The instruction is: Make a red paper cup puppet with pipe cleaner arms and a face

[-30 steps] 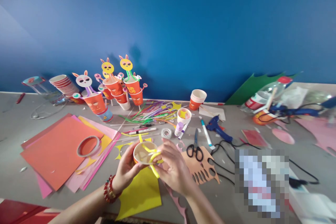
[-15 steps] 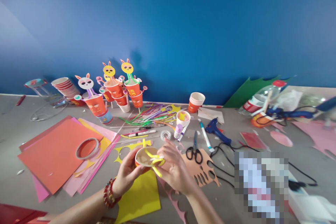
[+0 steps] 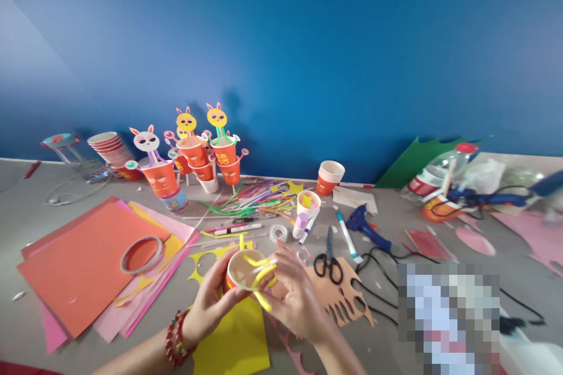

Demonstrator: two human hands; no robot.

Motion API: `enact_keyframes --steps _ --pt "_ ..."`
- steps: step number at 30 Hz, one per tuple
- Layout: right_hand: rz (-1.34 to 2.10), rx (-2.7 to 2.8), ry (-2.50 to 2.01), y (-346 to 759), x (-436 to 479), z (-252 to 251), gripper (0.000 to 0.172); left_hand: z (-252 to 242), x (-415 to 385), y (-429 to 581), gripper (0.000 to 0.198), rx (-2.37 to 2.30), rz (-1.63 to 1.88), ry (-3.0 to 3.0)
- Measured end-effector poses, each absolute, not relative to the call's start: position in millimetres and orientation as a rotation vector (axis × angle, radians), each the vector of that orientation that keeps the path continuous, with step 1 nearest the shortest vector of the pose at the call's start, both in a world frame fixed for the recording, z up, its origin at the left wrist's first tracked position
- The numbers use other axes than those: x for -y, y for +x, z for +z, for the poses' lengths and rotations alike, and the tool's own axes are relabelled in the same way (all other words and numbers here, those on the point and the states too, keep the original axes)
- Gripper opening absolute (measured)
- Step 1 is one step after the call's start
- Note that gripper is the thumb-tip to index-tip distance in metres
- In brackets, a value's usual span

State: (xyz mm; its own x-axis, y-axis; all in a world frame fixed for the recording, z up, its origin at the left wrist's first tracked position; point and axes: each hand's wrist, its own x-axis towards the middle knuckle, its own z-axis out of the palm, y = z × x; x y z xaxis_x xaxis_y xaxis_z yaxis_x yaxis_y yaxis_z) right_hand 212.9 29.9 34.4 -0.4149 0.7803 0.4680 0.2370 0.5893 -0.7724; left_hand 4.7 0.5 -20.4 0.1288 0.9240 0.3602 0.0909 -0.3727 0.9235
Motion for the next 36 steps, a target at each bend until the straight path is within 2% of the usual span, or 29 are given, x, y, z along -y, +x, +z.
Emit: enact_keyframes --steps 8,14,19,26,36 --pt "0.707 1.975 -0.797 213 -26 30 0.011 -15 -6 3 0.08 -1.162 1.397 2.01" --pt "0.597 1.995 -0.776 211 -22 30 0.018 -11 -5 2 0.077 -1.224 1.376 2.049" --pt "0.563 2.028 -0.76 209 -23 36 0.014 -5 -4 3 0.072 -1.213 1.325 1.942" --pt "0.715 2.052 -0.801 212 -22 41 0.011 -10 -4 7 0.067 -1.123 1.368 1.746" --pt "0.877 1.977 -0.758 212 -23 45 0.006 -16 -7 4 0.074 -1.07 1.428 1.799"
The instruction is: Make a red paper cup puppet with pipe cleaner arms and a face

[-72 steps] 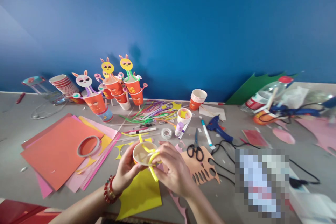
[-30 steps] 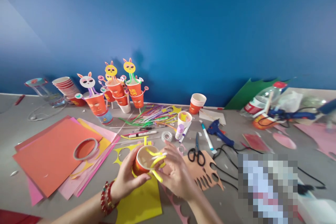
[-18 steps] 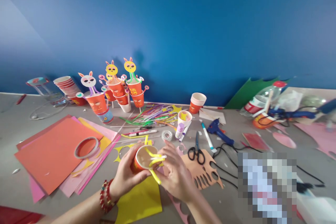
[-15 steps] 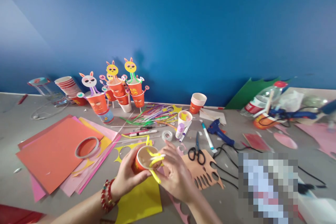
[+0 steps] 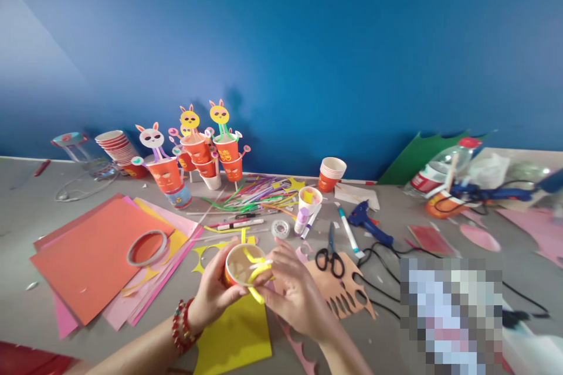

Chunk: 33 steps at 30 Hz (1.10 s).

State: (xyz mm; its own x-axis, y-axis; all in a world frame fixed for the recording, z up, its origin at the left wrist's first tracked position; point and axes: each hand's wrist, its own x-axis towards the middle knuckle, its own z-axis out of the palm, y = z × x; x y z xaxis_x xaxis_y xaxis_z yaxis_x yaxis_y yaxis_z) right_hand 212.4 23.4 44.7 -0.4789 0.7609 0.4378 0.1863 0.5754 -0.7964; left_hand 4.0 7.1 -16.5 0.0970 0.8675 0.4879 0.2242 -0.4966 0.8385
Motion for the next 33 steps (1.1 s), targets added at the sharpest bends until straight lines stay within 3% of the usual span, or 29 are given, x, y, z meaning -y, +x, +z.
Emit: enact_keyframes --steps 5,15,18,23,33 --pt "0.884 1.953 -0.75 214 -23 43 0.007 -20 -7 4 0.086 -1.159 1.388 1.752" --pt "0.875 1.726 -0.725 215 -22 49 0.014 -10 -11 7 0.066 -0.625 1.208 1.016" --pt "0.981 1.556 -0.818 210 -23 40 0.013 -14 -11 12 0.076 -0.335 1.081 0.843" --pt "1.231 1.495 -0.768 198 -20 32 0.025 -31 -9 18 0.092 -0.151 0.905 0.704" --pt "1.339 1.314 -0.797 201 -19 34 0.037 -44 -6 18 0.087 -0.12 0.683 0.66"
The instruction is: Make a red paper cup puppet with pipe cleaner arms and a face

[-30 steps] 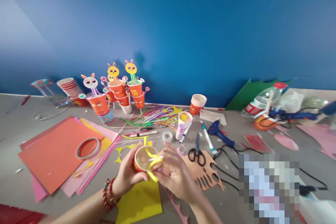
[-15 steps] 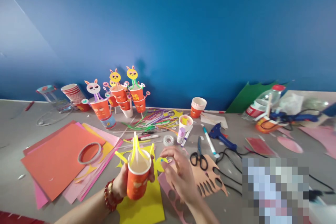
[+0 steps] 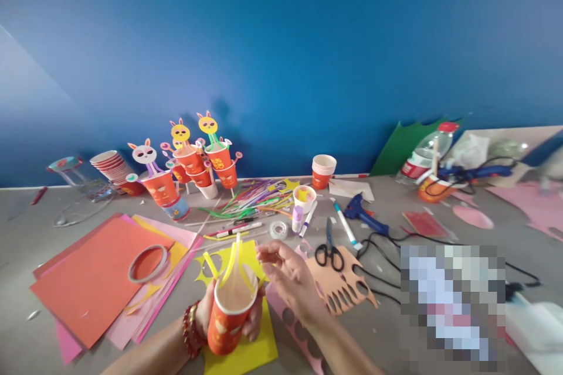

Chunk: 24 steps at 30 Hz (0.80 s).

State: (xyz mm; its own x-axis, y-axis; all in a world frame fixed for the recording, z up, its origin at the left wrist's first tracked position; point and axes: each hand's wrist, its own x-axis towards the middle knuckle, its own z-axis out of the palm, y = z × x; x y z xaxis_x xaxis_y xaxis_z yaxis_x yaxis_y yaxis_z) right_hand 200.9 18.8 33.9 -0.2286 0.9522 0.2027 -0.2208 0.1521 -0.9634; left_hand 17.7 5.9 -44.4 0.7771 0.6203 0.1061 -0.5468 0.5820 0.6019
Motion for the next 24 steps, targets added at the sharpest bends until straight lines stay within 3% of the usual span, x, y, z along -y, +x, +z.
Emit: enact_keyframes --steps 7,13,24 --pt "1.286 1.592 -0.773 212 -25 64 0.038 -47 -6 13 0.086 -0.217 0.543 0.708" --pt "1.274 1.737 -0.763 200 -19 83 0.026 -58 -5 11 0.09 -0.24 0.49 0.725" --pt "1.235 1.578 -0.797 192 -24 60 0.031 -53 -6 12 0.088 -0.199 0.623 0.622"
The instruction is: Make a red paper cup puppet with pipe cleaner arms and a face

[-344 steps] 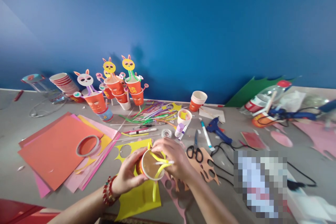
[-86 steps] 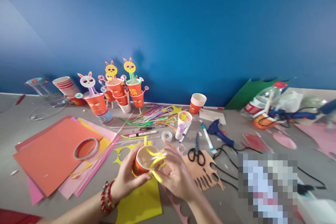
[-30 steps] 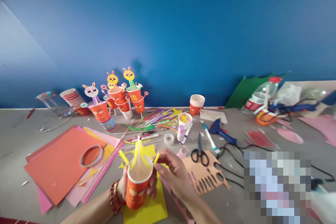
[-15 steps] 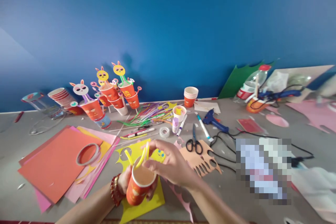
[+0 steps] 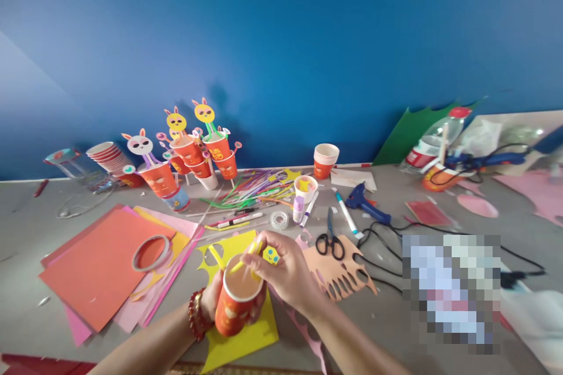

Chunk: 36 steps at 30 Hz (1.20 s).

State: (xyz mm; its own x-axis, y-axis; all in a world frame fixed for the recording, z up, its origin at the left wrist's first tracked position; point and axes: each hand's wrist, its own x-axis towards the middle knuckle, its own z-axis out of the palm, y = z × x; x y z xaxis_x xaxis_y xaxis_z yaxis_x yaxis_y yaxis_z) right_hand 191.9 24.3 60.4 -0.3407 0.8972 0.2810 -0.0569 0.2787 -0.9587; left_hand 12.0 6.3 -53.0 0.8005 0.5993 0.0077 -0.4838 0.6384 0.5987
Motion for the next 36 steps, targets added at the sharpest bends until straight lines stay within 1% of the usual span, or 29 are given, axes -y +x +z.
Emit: enact_keyframes --steps 6,10,15,18,27,36 --pt "1.293 1.549 -0.791 193 -27 54 0.029 -53 -4 12 0.086 -0.251 0.611 0.567" --pt "1.36 1.518 -0.751 196 -31 52 0.029 -43 -2 13 0.082 -0.325 0.699 0.616" --pt "1.549 1.507 -0.834 204 -38 58 0.018 -32 -3 13 0.082 -0.304 0.785 0.633" --pt "1.59 1.597 -0.835 211 -41 58 0.016 -36 -5 11 0.078 -0.271 0.815 0.622" --pt "1.57 1.724 -0.872 225 -50 38 0.009 -40 -6 10 0.073 -0.102 0.785 0.435" --pt "1.41 1.789 -0.883 222 -48 46 0.011 -40 -9 6 0.075 -0.078 0.738 0.462"
